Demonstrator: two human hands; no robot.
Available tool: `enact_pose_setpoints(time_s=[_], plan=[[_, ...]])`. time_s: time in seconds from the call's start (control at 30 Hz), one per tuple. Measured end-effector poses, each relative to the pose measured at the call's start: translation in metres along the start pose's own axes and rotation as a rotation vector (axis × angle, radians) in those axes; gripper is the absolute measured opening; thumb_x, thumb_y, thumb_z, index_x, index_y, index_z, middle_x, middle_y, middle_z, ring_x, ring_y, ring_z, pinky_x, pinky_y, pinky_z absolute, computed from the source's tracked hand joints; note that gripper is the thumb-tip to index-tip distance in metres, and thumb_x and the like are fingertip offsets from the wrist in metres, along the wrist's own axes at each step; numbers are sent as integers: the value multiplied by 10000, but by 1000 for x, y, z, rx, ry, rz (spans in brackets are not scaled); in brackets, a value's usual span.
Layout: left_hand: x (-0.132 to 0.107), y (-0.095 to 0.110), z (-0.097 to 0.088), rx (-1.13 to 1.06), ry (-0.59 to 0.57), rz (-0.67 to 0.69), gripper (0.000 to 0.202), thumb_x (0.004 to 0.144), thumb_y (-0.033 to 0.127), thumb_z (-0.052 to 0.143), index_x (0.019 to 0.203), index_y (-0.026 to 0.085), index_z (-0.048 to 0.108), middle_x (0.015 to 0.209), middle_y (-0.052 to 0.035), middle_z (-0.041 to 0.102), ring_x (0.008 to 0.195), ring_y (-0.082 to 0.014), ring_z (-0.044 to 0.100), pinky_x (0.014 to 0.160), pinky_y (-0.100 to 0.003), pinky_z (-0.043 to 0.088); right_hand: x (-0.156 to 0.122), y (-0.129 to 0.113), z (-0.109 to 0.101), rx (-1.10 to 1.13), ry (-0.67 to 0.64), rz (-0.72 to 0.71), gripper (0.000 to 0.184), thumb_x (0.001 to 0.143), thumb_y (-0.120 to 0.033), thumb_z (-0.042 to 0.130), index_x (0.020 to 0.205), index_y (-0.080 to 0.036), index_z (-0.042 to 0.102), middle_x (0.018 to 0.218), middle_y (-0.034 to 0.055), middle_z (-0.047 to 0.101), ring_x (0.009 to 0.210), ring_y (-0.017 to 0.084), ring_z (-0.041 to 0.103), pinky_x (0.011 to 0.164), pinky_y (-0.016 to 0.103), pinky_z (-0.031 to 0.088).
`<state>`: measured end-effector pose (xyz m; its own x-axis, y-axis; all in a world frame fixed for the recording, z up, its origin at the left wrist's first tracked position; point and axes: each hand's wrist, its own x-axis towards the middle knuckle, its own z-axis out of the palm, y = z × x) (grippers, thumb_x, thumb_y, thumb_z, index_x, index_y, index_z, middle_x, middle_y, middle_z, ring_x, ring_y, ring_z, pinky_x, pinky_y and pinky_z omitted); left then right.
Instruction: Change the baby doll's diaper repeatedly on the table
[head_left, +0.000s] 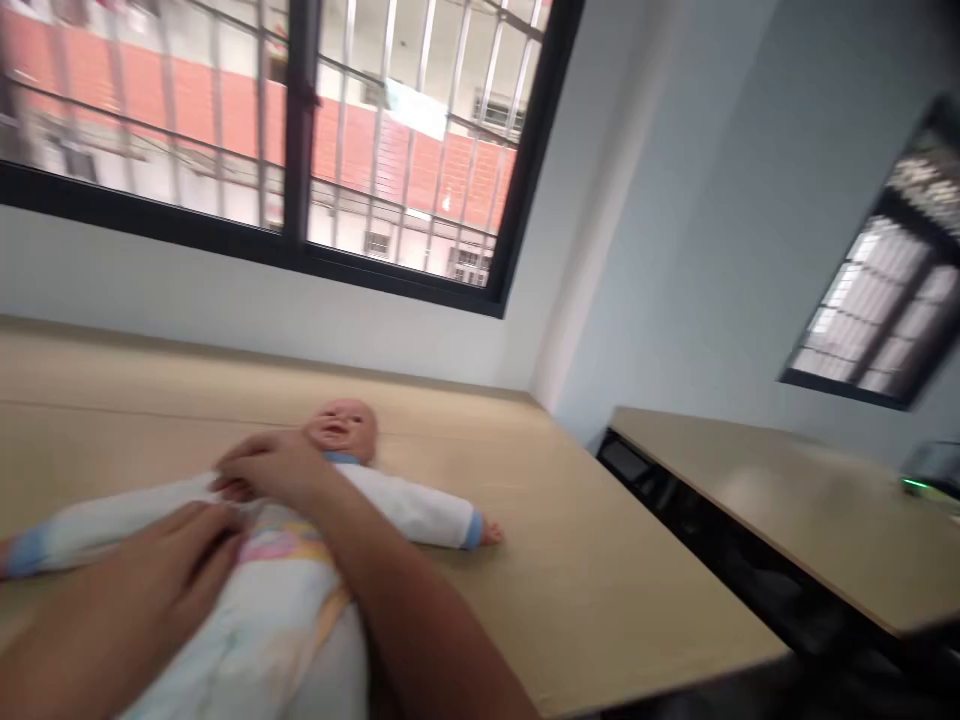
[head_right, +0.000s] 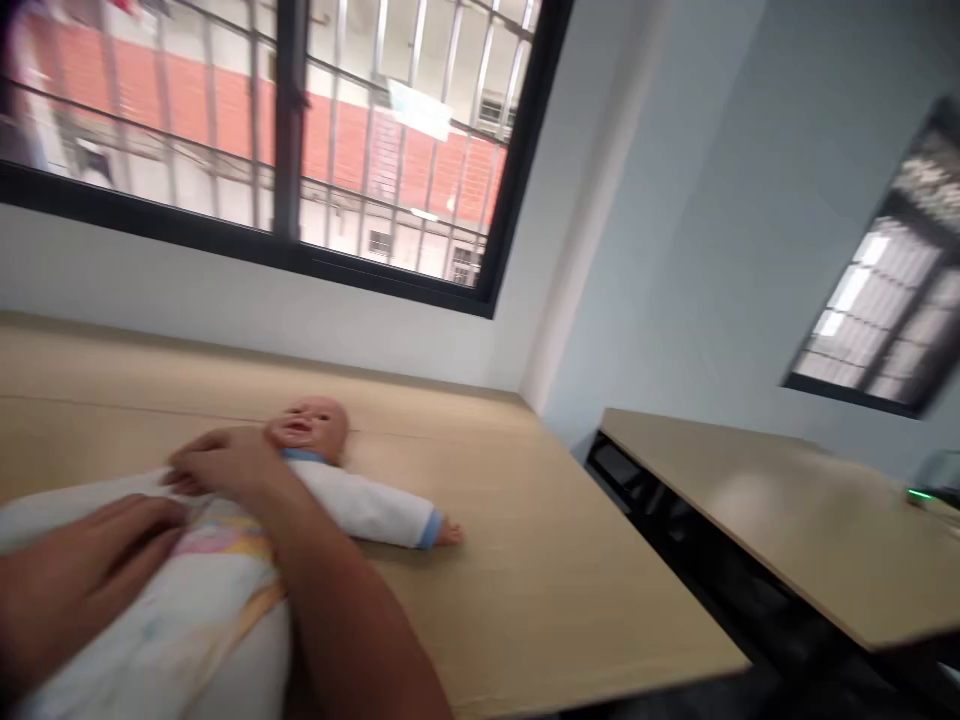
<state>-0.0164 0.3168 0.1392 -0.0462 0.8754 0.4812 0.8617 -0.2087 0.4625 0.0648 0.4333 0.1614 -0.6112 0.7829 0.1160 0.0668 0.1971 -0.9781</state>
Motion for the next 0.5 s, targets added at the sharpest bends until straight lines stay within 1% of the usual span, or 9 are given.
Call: enact_pose_setpoints(time_s=[0.03, 0.07, 0.1, 0.13, 0.2, 0.23, 0.3, 0.4, 0.5], plan=[[-18, -2, -11, 36, -37, 21, 254, 886, 399, 448, 963, 268, 652, 1026, -29, 702, 969, -246, 641, 957, -391, 465, -4, -6, 0, 131, 12, 24, 48, 803, -122, 603, 782, -148, 637, 643, -43, 638, 624, 109, 619, 604, 211, 493], [-32, -1, -19, 49, -95, 38, 305, 912, 404, 403, 1027, 255, 643, 1113, -52, 684, 1044, -248, 625, 999, -390, 448, -9, -13, -2, 209, 43, 36, 37, 790, -113, 601, 787, -141, 625, 651, -22, 643, 585, 99, 604, 582, 210, 485], [-41, 2, -26, 41, -96, 25, 363, 925, 430, 370, 1090, 247, 637, 1194, -66, 658, 1126, -248, 597, 1030, -383, 437, -14, -19, -5, 236, 39, 28, 16, 786, -134, 606, 793, -143, 617, 670, -9, 651, 569, 89, 593, 574, 203, 483], [-47, 6, -31, 30, -70, 14, 415, 923, 469, 364, 1147, 245, 631, 1258, -66, 634, 1187, -247, 571, 1061, -375, 424, -19, -25, -10, 252, 54, 12, 22, 791, -164, 598, 797, -149, 613, 683, -4, 651, 563, 82, 585, 565, 194, 479], [-51, 12, -37, 26, -53, -19, 485, 926, 514, 348, 1221, 246, 623, 1348, -57, 592, 1253, -244, 539, 1089, -368, 420, -32, -33, -22, 212, 193, -45, 45, 744, -194, 619, 758, -157, 599, 655, -5, 625, 541, 87, 564, 506, 184, 443], [-52, 13, -38, 28, -47, -31, 508, 926, 527, 343, 1250, 250, 619, 1378, -49, 576, 1274, -245, 528, 1098, -373, 420, -40, -35, -28, 168, 246, -95, 65, 719, -207, 632, 725, -161, 585, 640, -9, 606, 522, 85, 540, 470, 179, 407], [-54, 13, -38, 30, -44, -36, 531, 929, 535, 330, 1288, 264, 612, 1415, -30, 553, 1302, -245, 512, 1109, -392, 420, -58, -36, -42, 86, 324, -154, 119, 718, -266, 632, 686, -165, 578, 594, -17, 563, 484, 77, 475, 437, 185, 352], [-58, 9, -36, 22, -15, -11, 523, 932, 531, 334, 1304, 286, 608, 1427, -5, 543, 1307, -243, 514, 1104, -397, 432, -86, -27, -67, -27, 414, -171, 143, 717, -312, 615, 698, -174, 583, 552, -21, 536, 458, 84, 431, 440, 209, 336], [-55, 3, -38, 0, 5, -2, 492, 924, 511, 387, 1300, 281, 605, 1403, -7, 568, 1291, -238, 529, 1088, -360, 445, -108, -12, -90, -74, 500, -146, 146, 717, -321, 577, 737, -178, 585, 546, -18, 541, 445, 95, 430, 446, 224, 344]])
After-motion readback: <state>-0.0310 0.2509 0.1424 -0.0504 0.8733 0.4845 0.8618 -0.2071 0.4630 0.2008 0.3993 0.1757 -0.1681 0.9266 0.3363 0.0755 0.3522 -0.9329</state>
